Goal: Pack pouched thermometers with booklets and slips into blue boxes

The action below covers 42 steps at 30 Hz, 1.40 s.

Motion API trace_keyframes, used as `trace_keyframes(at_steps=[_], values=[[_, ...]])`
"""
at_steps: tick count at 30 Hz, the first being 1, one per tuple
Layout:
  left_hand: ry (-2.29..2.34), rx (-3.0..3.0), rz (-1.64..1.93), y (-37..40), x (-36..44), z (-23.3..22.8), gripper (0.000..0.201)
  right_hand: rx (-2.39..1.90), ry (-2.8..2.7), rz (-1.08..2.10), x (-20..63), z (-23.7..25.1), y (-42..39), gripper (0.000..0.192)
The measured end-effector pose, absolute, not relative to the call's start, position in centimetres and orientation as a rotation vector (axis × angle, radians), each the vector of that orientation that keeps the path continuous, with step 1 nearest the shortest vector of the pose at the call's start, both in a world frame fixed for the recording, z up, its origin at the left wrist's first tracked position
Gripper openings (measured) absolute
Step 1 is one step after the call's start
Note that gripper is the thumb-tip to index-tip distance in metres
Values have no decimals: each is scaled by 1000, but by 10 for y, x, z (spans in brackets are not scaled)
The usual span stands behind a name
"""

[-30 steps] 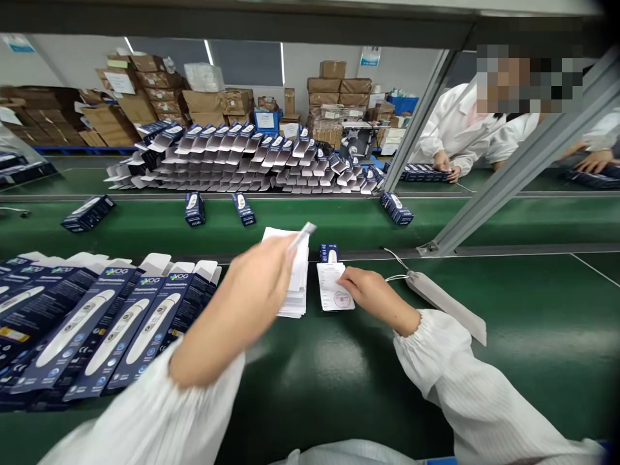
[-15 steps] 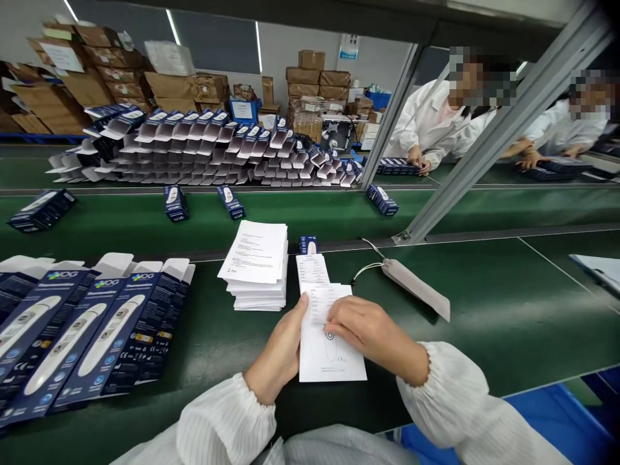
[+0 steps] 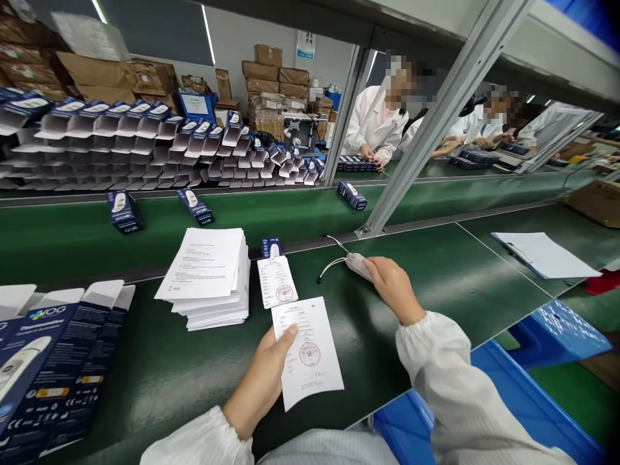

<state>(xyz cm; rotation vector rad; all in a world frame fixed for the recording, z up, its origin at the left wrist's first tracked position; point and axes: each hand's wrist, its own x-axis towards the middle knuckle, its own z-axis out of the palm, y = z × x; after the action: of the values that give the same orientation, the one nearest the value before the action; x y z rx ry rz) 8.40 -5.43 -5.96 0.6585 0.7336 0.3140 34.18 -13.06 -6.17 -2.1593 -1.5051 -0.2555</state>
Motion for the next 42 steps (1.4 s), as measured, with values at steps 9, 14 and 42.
trace_keyframes(at_steps=[9,14,42], values=[[680,580,268,-54,86,-52,42,-2293,-1685,-292,362,-119,-167,44],[554,1014,165,-48,83,-38,44,-2283,-1983,-288,370,-52,-170,46],[689,902,763,-27,40,-11,41,-1374,-1114,768,197,9,-91,31]])
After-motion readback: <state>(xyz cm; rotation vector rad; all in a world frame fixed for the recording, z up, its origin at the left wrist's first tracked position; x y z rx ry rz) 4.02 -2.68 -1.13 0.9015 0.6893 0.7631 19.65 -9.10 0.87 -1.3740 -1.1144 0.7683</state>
